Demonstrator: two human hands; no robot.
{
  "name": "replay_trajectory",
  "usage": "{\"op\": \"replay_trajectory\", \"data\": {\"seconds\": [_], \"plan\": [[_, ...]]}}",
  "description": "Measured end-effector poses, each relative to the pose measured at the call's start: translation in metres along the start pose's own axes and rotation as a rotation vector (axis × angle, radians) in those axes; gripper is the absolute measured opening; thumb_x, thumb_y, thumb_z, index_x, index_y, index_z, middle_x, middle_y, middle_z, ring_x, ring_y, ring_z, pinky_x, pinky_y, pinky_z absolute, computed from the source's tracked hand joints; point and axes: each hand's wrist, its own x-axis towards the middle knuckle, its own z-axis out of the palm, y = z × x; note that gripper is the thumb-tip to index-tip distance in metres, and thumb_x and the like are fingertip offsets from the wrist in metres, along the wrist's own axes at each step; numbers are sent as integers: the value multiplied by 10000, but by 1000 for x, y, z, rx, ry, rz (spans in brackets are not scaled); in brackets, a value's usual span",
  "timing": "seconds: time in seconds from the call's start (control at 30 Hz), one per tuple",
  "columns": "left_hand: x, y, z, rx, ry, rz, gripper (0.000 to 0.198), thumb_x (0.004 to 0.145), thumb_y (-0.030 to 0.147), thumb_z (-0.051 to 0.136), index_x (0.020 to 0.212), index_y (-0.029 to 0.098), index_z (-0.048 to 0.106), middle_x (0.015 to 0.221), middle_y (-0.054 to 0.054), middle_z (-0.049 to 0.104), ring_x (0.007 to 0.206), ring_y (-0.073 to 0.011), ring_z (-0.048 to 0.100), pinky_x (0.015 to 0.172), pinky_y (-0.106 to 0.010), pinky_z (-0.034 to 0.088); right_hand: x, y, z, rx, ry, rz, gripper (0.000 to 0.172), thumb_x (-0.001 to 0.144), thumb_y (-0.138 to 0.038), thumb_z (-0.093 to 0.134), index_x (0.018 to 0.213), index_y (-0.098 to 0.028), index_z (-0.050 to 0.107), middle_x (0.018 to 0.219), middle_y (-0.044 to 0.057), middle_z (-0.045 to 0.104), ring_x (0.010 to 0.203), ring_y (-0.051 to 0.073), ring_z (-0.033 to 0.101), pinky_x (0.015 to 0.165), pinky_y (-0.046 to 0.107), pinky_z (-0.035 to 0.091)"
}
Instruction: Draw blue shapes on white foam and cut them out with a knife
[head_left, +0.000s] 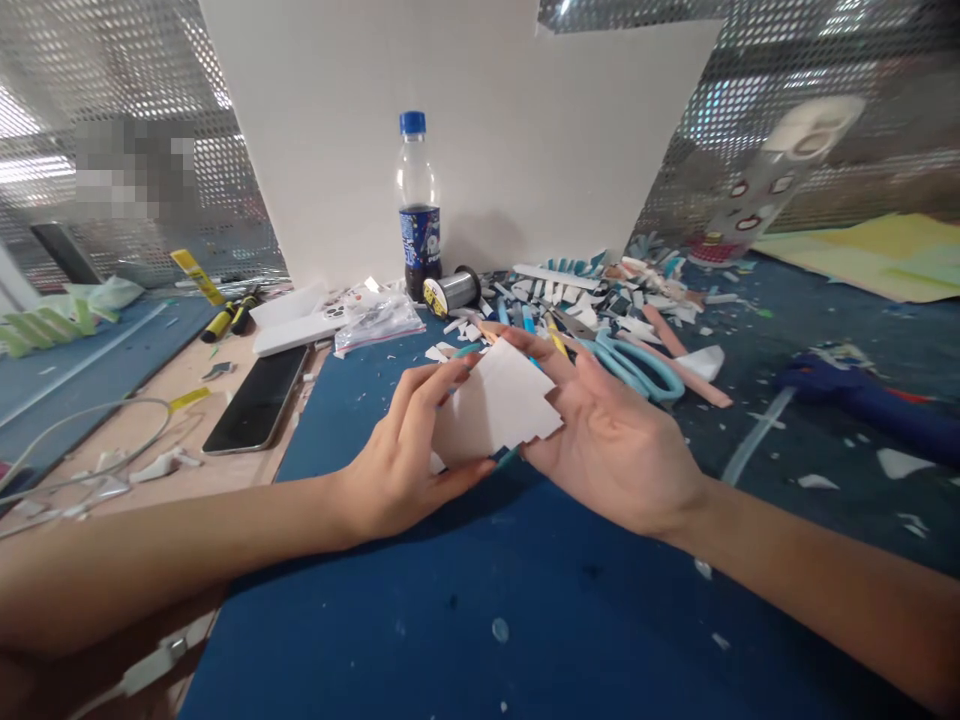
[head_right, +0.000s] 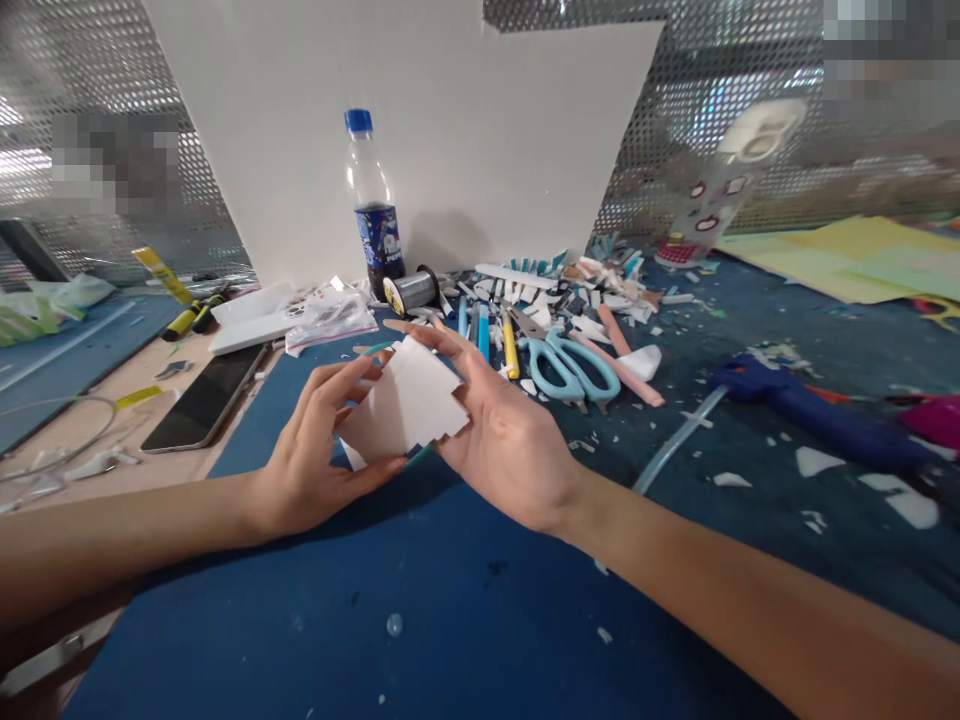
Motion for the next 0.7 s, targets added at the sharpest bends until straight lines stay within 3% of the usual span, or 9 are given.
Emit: {"op": "replay_trajectory", "data": {"seconds": [0.2,0.4,0.53,0.7], "plan": [[1,-2,-1,-30,50,28,722,896,283,668,1477,74,293,1251,-198,517,1155,-252,534,942,-371,579,1,-6,-2,10,-32,6,354,916,-414,452,1186,-259,619,1295,38,632,1166,195,607,983,358,501],[-2,-7,-3,-285,31,44,827,903,354,664,1540,108,197,1286,-206,455,1176,-290,506,939,-424,554,-5,-10,-4,-139,-207,39,542,757,-204,721,1269,-293,565,1201,6,662,1089,173,647,945,311,531],[0,-8,-5,-326,-43,100,815,927,368,627,1548,96,174,1372,-238,396,1263,-316,447,999,-455,514,-9,-7,-6,-355,-263,46,498,813,-236,721,1270,-334,549,1139,-10,686,1126,188,645,999,375,526],[2,-6,-8,-185,-38,200,768,954,453,535,1530,48,229,1369,-244,427,1253,-322,431,1032,-499,438,-7,-1,-6,-437,-254,-37,542,831,-332,698,1331,-315,490,1315,39,623,1190,210,617,954,387,554]]}}
